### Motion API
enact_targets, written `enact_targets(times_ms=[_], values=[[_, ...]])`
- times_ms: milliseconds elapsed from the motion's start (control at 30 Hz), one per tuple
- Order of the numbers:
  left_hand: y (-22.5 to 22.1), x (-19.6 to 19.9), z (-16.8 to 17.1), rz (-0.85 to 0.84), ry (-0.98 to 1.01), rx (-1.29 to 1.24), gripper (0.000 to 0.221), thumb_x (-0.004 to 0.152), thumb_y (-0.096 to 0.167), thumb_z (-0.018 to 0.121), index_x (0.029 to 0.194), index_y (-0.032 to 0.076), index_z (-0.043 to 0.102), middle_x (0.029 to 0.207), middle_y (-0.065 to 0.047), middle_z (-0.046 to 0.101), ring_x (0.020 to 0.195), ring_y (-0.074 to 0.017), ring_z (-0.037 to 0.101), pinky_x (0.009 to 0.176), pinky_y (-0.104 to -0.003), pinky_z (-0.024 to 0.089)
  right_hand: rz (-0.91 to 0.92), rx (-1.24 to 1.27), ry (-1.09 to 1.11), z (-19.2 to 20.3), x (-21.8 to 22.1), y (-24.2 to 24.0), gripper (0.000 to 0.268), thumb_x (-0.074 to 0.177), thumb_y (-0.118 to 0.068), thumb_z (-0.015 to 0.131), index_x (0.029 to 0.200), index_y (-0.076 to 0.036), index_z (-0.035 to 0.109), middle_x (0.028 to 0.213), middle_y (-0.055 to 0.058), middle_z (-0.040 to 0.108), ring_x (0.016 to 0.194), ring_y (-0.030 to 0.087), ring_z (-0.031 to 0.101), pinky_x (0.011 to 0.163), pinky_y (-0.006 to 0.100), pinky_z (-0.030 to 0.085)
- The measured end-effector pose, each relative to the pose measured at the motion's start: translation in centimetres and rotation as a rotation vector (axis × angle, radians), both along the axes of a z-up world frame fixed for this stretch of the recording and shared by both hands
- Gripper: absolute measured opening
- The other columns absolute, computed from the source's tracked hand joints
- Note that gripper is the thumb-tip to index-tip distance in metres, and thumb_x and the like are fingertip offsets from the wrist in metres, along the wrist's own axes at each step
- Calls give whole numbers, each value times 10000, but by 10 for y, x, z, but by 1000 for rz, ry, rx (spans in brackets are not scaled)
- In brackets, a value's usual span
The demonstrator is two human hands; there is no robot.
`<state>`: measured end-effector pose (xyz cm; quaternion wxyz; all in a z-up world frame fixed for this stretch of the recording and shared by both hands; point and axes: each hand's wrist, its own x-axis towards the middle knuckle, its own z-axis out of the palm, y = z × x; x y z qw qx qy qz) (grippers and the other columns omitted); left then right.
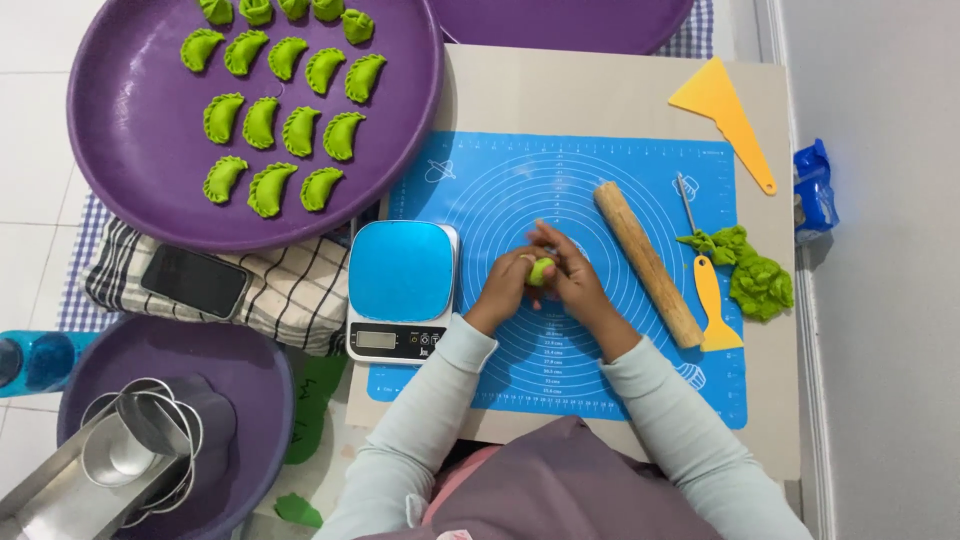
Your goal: Pinching and folding the edges of green dough pieces to create a decorative pattern and seal.
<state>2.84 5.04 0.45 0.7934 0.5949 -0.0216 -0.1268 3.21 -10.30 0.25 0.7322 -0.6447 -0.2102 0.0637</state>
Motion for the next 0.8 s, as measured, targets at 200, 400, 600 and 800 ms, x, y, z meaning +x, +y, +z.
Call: enact_targets(times_ms=[200, 400, 600, 800], values=[[-7, -4, -12, -14, 26, 25, 423, 1037, 308, 511, 993, -84, 662, 650, -169, 626, 506, -257, 659, 402, -338, 552, 224, -26, 234, 3, 6, -8, 499, 971, 37, 618, 1456, -49, 539, 983, 209, 748, 731, 241, 726, 634, 423, 628], [-11, 2, -38, 94, -156, 260, 631, 1119, 420, 365, 785, 29, 730, 636, -124, 661, 601, -175, 565, 520, -357, 482, 35, 21, 42, -8, 11, 6, 449, 870, 251, 481, 1165, -59, 619, 922, 139, 748, 680, 165, 664, 570, 346, 557], [-17, 8, -51, 136, -210, 243, 765, 1112, 561, 281, 592, 132, 642, 506, -7, 552, 498, -100, 485, 437, -248, 392, -219, -33, -188, -5, 7, 22, 285, 956, 151, 560, 1125, -30, 700, 930, 180, 767, 825, 249, 748, 711, 376, 596], [-14, 8, -44, 109, -186, 337, 790, 1069, 672, 344, 622, 91, 637, 522, -129, 550, 505, -196, 504, 482, -326, 419, -125, 5, -77, 6, 9, 24, 290, 1083, -169, 505, 1291, -61, 675, 609, 120, 670, 490, 114, 577, 485, 274, 478]])
